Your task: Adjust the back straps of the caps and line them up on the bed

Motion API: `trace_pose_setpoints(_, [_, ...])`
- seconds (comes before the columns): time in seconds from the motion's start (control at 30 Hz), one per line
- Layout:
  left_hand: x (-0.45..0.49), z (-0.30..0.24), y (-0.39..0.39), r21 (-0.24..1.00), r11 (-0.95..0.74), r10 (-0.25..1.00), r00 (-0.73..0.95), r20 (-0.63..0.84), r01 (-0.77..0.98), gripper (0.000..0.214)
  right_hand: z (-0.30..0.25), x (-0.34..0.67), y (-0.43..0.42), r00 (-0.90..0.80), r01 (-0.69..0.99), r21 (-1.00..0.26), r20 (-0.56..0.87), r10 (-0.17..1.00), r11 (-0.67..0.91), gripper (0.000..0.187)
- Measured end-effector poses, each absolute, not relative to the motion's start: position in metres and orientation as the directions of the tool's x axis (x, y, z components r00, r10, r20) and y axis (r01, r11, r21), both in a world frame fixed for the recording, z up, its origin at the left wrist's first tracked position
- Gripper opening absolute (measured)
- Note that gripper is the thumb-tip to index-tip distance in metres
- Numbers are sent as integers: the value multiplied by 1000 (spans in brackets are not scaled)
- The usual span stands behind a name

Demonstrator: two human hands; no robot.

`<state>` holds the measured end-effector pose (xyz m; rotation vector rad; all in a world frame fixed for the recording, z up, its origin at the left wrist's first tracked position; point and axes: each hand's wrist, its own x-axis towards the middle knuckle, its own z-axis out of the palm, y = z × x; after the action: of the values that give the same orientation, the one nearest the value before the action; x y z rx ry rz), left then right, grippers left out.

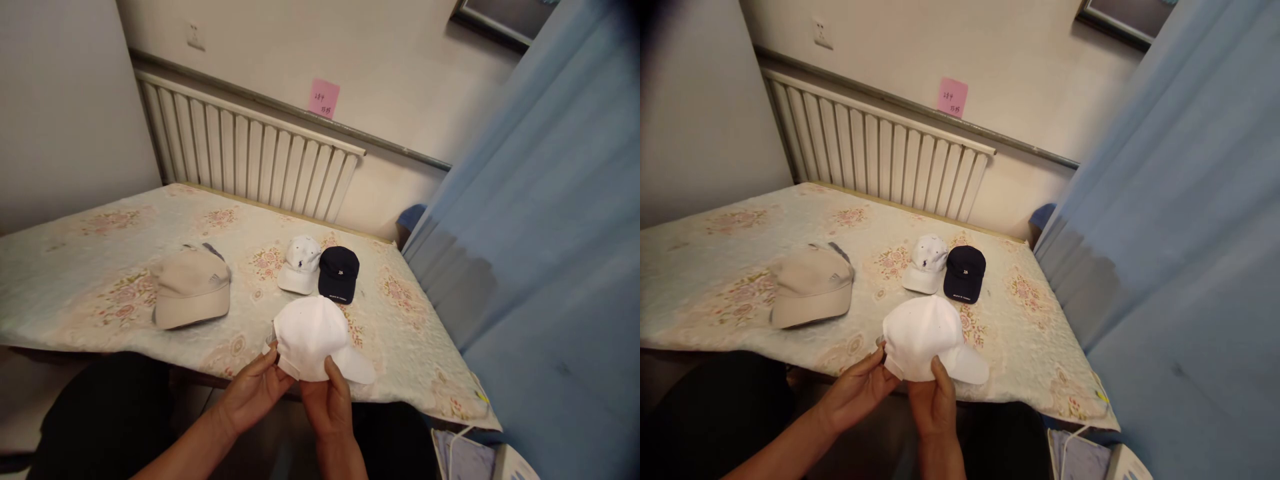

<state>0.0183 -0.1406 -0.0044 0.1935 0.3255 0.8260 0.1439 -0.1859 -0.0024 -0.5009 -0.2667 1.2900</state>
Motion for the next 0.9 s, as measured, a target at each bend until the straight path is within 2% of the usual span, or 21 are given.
trace_pose_setpoints(0.17, [18,-3,-142,278,666,744,642,-184,-692,17,-2,139,-187,219,-867,-468,-47,975,173,58])
trace_pose_setpoints(0.37, [17,-2,-142,288,666,744,637,-201,-688,18,-4,139,-187,230,-845,-509,-66,971,166,57])
trace_pose_setpoints(0.67, [17,-2,-141,276,658,753,628,-199,-701,32,-3,141,-187,224,-848,-505,-71,972,158,59])
trace_pose_setpoints(0.9, [17,-7,-139,270,661,749,639,-177,-700,22,-5,143,-186,243,-849,-499,-75,967,174,58])
